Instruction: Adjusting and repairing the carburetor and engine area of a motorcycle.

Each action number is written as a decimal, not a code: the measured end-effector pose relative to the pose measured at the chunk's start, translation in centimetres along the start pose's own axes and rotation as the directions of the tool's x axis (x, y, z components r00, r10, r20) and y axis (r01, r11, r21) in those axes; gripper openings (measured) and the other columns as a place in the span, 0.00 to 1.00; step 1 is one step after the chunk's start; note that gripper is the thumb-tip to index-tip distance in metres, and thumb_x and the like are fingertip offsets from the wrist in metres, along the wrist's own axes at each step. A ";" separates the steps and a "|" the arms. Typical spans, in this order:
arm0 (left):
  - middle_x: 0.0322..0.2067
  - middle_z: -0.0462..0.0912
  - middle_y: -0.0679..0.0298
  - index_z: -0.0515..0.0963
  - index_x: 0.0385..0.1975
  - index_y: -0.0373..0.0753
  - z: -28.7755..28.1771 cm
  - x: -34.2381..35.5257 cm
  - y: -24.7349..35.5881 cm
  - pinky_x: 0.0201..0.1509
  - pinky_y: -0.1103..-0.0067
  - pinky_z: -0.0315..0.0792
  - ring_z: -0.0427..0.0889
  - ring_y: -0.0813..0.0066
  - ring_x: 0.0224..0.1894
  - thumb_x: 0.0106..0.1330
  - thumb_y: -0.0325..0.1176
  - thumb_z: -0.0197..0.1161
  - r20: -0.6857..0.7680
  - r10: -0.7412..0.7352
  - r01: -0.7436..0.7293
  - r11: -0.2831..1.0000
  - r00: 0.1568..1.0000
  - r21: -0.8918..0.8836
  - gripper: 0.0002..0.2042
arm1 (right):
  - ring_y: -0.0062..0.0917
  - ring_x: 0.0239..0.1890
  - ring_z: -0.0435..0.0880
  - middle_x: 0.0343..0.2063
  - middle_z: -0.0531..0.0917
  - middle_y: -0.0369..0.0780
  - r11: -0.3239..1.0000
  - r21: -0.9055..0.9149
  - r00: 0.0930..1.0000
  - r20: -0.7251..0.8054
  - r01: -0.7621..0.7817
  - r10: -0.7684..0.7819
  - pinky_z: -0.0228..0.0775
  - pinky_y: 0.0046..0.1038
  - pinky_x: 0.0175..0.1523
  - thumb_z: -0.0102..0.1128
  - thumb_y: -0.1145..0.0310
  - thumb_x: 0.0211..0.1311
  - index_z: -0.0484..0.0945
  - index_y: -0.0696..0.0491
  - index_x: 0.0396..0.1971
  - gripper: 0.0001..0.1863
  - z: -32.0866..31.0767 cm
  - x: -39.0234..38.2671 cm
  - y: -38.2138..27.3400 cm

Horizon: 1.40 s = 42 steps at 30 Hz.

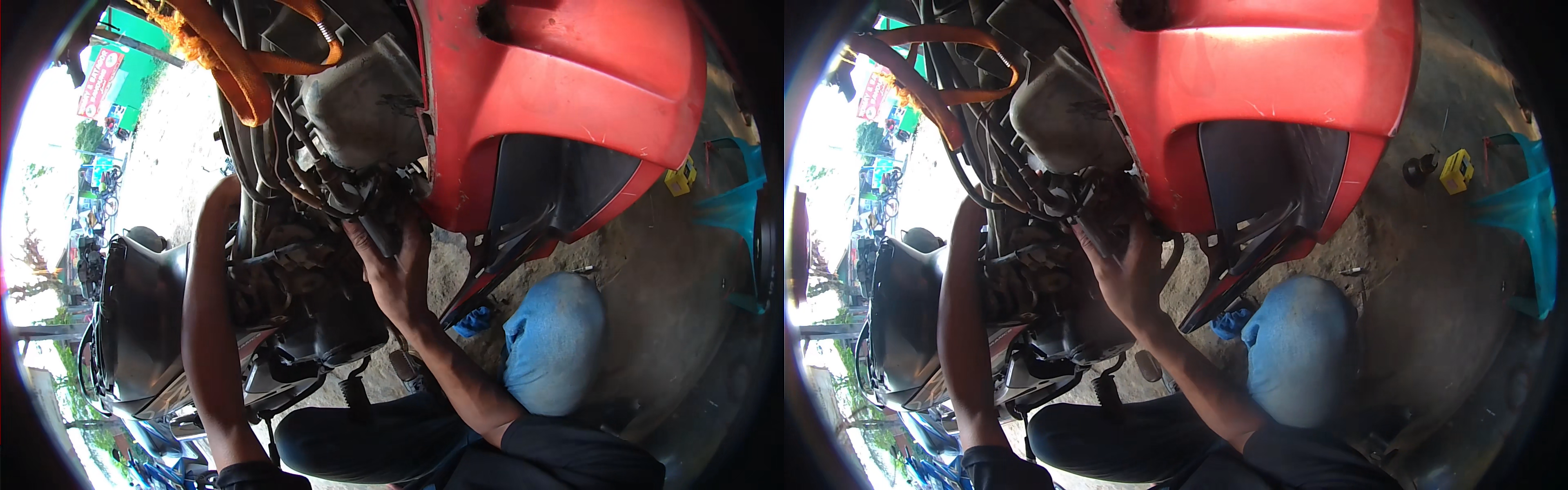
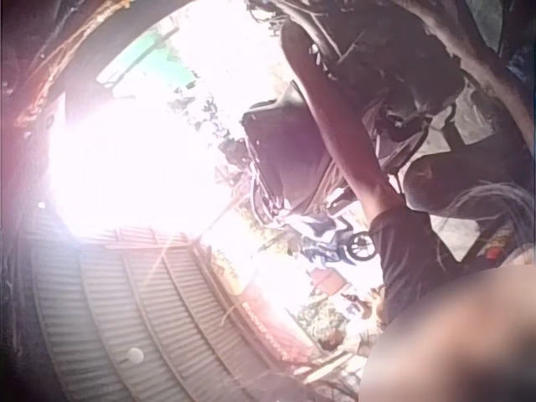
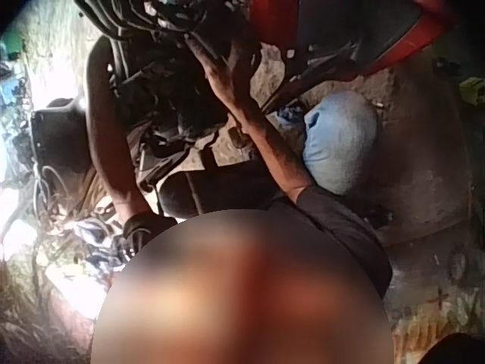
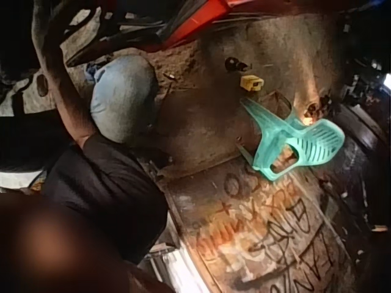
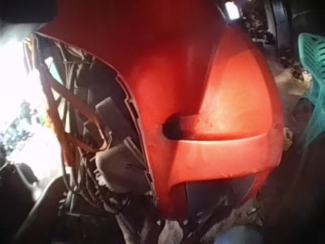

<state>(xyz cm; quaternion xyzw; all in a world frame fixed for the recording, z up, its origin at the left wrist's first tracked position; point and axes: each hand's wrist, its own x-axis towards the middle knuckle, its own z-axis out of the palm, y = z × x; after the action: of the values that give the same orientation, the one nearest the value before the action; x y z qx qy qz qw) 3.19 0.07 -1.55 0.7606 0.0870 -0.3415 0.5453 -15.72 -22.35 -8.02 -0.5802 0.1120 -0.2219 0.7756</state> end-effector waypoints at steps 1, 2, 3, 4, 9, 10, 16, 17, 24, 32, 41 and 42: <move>0.39 0.84 0.57 0.76 0.47 0.34 0.0 0.3 0.0 0.39 0.74 0.83 0.85 0.71 0.34 0.71 0.36 0.55 0.010 0.009 -0.009 1.000 1.000 0.000 0.13 | 0.26 0.46 0.80 0.43 0.80 0.42 0.999 0.029 1.000 0.013 -0.019 0.018 0.71 0.28 0.52 0.68 0.65 0.59 0.69 0.59 0.57 0.28 -0.3 0.1 0.4; 0.39 0.84 0.57 0.76 0.47 0.34 -0.8 -1.2 0.4 0.39 0.74 0.83 0.85 0.71 0.35 0.71 0.37 0.55 -0.024 0.008 -0.008 1.000 1.000 0.018 0.13 | 0.32 0.48 0.82 0.46 0.81 0.45 0.994 0.096 0.998 0.046 -0.050 0.045 0.72 0.31 0.54 0.69 0.65 0.57 0.67 0.60 0.60 0.32 0.5 -0.3 0.4; 0.39 0.84 0.57 0.76 0.47 0.34 -1.6 -2.8 1.0 0.39 0.74 0.83 0.85 0.71 0.35 0.71 0.37 0.55 -0.062 0.007 -0.005 0.999 0.998 0.034 0.13 | 0.32 0.48 0.82 0.46 0.81 0.45 0.990 0.129 0.997 0.061 -0.058 0.051 0.72 0.31 0.54 0.69 0.65 0.57 0.67 0.60 0.60 0.32 1.4 -0.6 0.3; 0.39 0.84 0.56 0.76 0.47 0.34 -1.3 -2.0 0.6 0.39 0.74 0.83 0.85 0.71 0.35 0.71 0.37 0.55 -0.043 0.016 -0.014 0.999 0.999 0.029 0.13 | 0.32 0.48 0.82 0.46 0.81 0.45 0.992 0.122 0.999 0.042 0.007 -0.012 0.71 0.31 0.54 0.68 0.65 0.58 0.68 0.60 0.59 0.31 1.1 -0.3 0.9; 0.38 0.83 0.58 0.76 0.46 0.33 -0.9 -1.4 0.8 0.39 0.75 0.82 0.84 0.73 0.35 0.69 0.36 0.57 -0.029 0.154 -0.154 0.988 0.988 0.010 0.13 | 0.31 0.48 0.82 0.46 0.82 0.45 0.990 0.116 0.996 0.028 0.076 -0.079 0.72 0.32 0.54 0.68 0.66 0.58 0.70 0.60 0.57 0.29 -0.1 0.2 1.0; 0.38 0.83 0.58 0.76 0.46 0.33 -0.9 -1.7 1.0 0.39 0.75 0.82 0.84 0.73 0.35 0.69 0.36 0.57 -0.028 0.155 -0.155 0.988 0.987 0.011 0.13 | 0.27 0.49 0.80 0.47 0.80 0.42 0.992 0.110 0.996 0.057 0.059 -0.066 0.71 0.29 0.55 0.67 0.67 0.60 0.69 0.59 0.57 0.27 -0.1 0.1 0.8; 0.35 0.82 0.62 0.76 0.42 0.32 -2.2 -2.9 2.1 0.37 0.80 0.78 0.81 0.78 0.32 0.67 0.30 0.55 -0.005 0.219 -0.218 0.972 0.976 0.082 0.10 | 0.27 0.49 0.80 0.47 0.81 0.42 0.996 -0.072 0.998 -0.010 0.060 -0.061 0.71 0.30 0.56 0.70 0.66 0.58 0.71 0.58 0.56 0.28 0.6 -0.2 -2.1; 0.35 0.82 0.62 0.76 0.43 0.31 -1.6 -2.9 2.2 0.38 0.80 0.78 0.82 0.78 0.33 0.67 0.31 0.54 -0.032 0.223 -0.219 0.971 0.974 0.098 0.11 | 0.28 0.48 0.80 0.47 0.81 0.43 0.983 -0.155 0.994 -0.041 0.097 -0.105 0.71 0.30 0.56 0.72 0.66 0.56 0.72 0.59 0.55 0.29 0.6 -0.1 -2.1; 0.38 0.83 0.60 0.75 0.46 0.29 -0.4 -3.2 2.3 0.40 0.80 0.77 0.82 0.76 0.36 0.68 0.28 0.52 -0.043 0.203 -0.194 0.969 0.978 0.154 0.12 | 0.29 0.47 0.79 0.46 0.80 0.43 0.989 -0.100 0.987 -0.110 0.107 -0.118 0.71 0.31 0.54 0.74 0.65 0.53 0.73 0.59 0.55 0.31 1.3 -0.3 -0.9; 0.35 0.82 0.65 0.76 0.44 0.33 -1.4 -3.2 2.2 0.33 0.85 0.76 0.80 0.82 0.33 0.69 0.31 0.53 0.053 0.157 -0.163 0.978 0.986 0.127 0.11 | 0.36 0.47 0.79 0.46 0.79 0.46 0.982 -0.149 0.978 -0.153 0.118 -0.141 0.68 0.37 0.54 0.76 0.60 0.49 0.72 0.58 0.56 0.35 1.3 -0.4 -0.2; 0.35 0.80 0.68 0.73 0.49 0.35 -2.9 -2.9 1.9 0.28 0.88 0.71 0.78 0.88 0.32 0.68 0.37 0.55 -0.061 0.194 -0.177 0.961 0.979 0.214 0.15 | 0.31 0.47 0.79 0.44 0.80 0.44 0.984 -0.142 0.986 -0.110 0.112 -0.128 0.68 0.33 0.55 0.74 0.62 0.53 0.73 0.59 0.54 0.30 1.1 -0.3 -0.8; 0.35 0.80 0.68 0.73 0.49 0.35 -2.7 -3.1 2.0 0.29 0.89 0.72 0.77 0.88 0.32 0.68 0.37 0.55 -0.061 0.194 -0.175 0.958 0.979 0.227 0.15 | 0.31 0.47 0.79 0.44 0.80 0.44 0.983 -0.143 0.985 -0.112 0.113 -0.129 0.68 0.33 0.55 0.74 0.62 0.53 0.73 0.59 0.54 0.30 1.1 -0.3 -0.7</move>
<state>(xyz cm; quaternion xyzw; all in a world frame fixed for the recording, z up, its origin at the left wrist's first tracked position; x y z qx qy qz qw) 3.04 2.39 2.37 0.8345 -0.0002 -0.2648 0.4832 -15.63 -21.44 -7.04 -0.6229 0.1381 -0.2952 0.7112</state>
